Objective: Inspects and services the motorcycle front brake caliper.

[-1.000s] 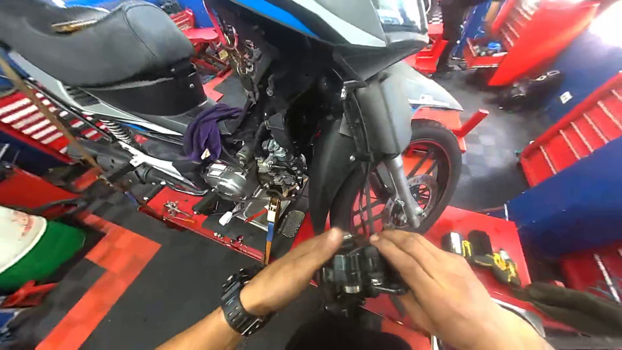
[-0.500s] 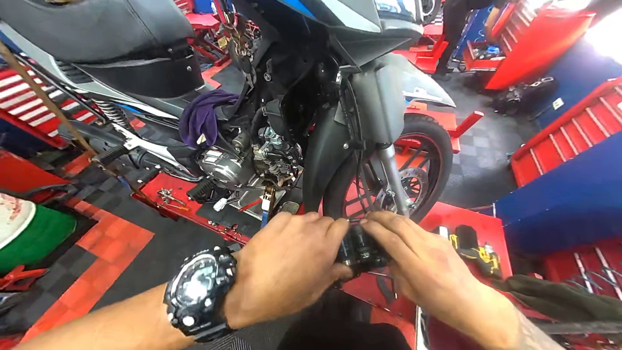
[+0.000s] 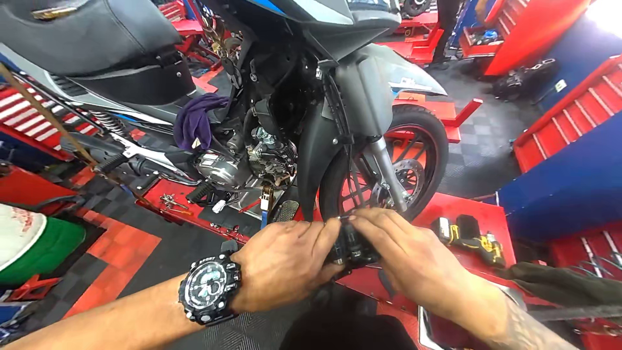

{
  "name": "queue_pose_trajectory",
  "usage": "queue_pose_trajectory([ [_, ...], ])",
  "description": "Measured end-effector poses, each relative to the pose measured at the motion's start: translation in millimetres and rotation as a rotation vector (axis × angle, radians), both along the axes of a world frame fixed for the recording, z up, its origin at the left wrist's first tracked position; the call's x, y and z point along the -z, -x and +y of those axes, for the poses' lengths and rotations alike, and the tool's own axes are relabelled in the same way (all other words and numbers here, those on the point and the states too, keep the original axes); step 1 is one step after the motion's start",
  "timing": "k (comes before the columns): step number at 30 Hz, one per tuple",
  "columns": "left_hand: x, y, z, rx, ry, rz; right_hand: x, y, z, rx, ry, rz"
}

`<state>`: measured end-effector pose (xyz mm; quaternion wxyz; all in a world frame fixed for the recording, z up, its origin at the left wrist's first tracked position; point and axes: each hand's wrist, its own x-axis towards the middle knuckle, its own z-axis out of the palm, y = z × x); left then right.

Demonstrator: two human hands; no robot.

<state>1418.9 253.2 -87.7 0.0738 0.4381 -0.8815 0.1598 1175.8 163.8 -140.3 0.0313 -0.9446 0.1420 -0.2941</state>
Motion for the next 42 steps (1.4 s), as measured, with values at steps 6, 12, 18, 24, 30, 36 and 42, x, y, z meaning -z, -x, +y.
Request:
queue_pose_trajectory([
  [6, -1, 2, -3, 0.009, 0.008, 0.009, 4, 0, -2, 0.012, 0.006, -0.038],
  [12, 0, 16, 2, 0.013, 0.062, 0.023, 25, 5, 3, 0.019, -0.062, -0.218],
  [18, 0, 18, 0, 0.015, 0.094, 0.008, 34, 5, 0, -0.006, -0.099, -0.341],
  [24, -1, 16, 0, 0.004, 0.091, 0.006, 35, 0, -1, -0.007, -0.118, -0.362],
  [30, -2, 20, 4, -0.026, 0.091, 0.026, 37, 0, 0, -0.001, -0.129, -0.382],
  [36, -5, 21, 6, -0.023, 0.079, -0.01, 41, -1, 2, 0.02, -0.126, -0.406],
  [42, -8, 18, 6, -0.02, 0.095, -0.026, 39, -3, 3, 0.036, -0.143, -0.422],
])
